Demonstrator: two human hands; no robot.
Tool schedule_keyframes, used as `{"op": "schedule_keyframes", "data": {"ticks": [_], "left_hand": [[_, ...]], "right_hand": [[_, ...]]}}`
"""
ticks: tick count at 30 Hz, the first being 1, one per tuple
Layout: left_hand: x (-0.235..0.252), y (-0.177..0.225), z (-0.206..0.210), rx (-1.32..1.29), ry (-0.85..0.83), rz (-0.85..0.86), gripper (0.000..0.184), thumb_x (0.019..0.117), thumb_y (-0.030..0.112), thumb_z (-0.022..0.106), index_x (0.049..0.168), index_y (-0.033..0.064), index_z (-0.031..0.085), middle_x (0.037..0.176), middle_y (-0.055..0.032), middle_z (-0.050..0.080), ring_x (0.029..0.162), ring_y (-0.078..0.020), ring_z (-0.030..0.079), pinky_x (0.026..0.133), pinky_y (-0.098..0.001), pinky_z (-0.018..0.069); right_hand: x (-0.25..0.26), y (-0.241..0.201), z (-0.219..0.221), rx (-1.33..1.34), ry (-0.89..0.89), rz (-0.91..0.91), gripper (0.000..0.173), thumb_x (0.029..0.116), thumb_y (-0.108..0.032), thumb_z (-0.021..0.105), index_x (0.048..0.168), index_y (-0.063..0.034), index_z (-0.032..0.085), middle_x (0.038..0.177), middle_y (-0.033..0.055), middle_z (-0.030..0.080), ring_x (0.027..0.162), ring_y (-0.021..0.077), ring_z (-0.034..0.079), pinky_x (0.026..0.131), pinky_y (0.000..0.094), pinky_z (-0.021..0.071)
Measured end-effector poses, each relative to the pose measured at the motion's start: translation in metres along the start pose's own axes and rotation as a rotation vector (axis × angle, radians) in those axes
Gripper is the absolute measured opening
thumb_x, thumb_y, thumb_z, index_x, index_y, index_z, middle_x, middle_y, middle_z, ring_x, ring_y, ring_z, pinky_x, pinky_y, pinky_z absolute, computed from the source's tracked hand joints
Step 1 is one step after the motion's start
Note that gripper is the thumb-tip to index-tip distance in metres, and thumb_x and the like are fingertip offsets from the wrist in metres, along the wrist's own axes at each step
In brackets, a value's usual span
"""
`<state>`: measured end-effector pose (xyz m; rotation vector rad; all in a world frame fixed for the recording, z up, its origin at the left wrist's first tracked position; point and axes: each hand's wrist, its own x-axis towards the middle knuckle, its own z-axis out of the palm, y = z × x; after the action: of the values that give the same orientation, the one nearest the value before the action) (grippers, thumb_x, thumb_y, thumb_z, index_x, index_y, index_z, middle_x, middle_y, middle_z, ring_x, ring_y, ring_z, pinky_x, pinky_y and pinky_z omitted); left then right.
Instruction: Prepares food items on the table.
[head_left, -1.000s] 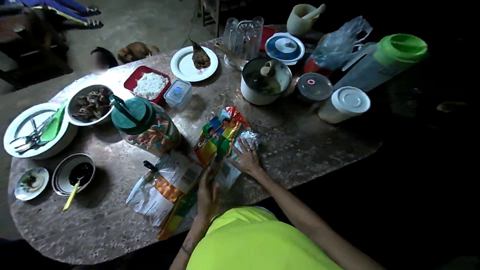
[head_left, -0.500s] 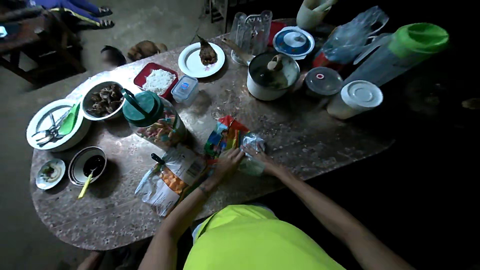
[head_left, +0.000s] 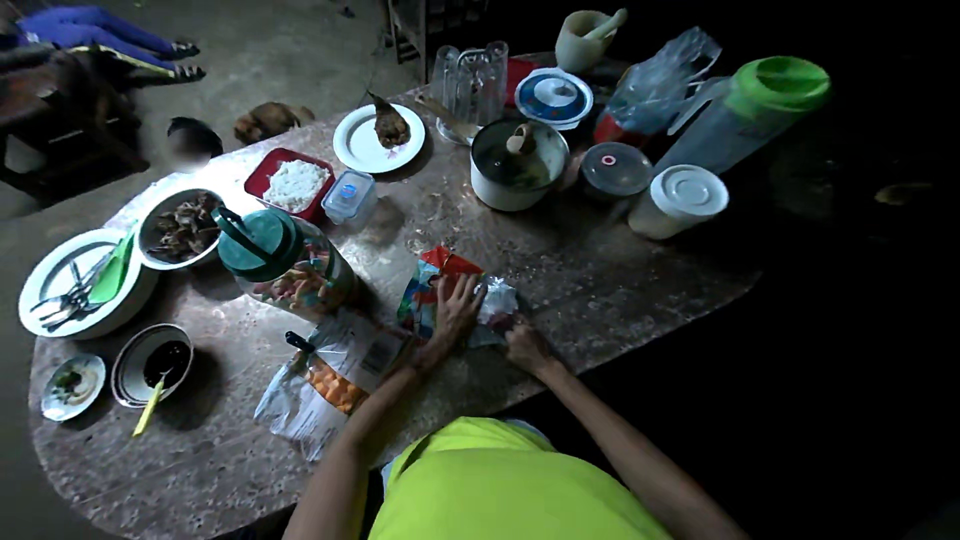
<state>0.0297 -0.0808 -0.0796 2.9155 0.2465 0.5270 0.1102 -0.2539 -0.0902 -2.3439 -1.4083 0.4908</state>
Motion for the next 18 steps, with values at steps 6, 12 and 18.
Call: {"op": "schedule_keyframes", "data": {"ticks": [6,12,18], "left_hand": [[-0.079,0.008,0.017,-0.291,0.05,-0.054,0.062,0.0942,0.053,0.065,0.128,0.0013,0.068,0.132,-0.0127,0.069,0.13,-0.0295,0.062,0.12,-0.0557,0.0329],[-0.079,0.022,0.016,-0.678,0.23,-0.564,0.024,0.0988,0.014,0.064,0.098,-0.0074,0.075,0.085,-0.0193,0.073,0.083,-0.0328,0.072,0.088,-0.0513,0.0562],[-0.042,0.015,-0.017,-0.858,-0.11,-1.111,0.039,0.1073,0.028,0.051,0.114,-0.0055,0.07,0.103,-0.0247,0.07,0.1,-0.037,0.068,0.092,-0.056,0.0509]], "right_hand": [[0.032,-0.051,-0.06,0.018,-0.426,0.293,0.044,0.1072,-0.032,0.054,0.127,0.0057,0.066,0.126,0.0319,0.065,0.126,0.048,0.058,0.112,0.0634,0.0371],[0.012,-0.089,-0.073,0.115,-0.205,0.047,0.054,0.0991,-0.027,0.068,0.145,-0.0024,0.054,0.141,0.0285,0.056,0.129,0.0447,0.056,0.109,0.0579,0.0451],[0.005,-0.079,-0.04,-0.306,-0.01,-0.109,0.078,0.0914,-0.029,0.076,0.158,-0.0107,0.042,0.166,0.0272,0.024,0.156,0.0454,0.019,0.118,0.0768,0.0073]]}}
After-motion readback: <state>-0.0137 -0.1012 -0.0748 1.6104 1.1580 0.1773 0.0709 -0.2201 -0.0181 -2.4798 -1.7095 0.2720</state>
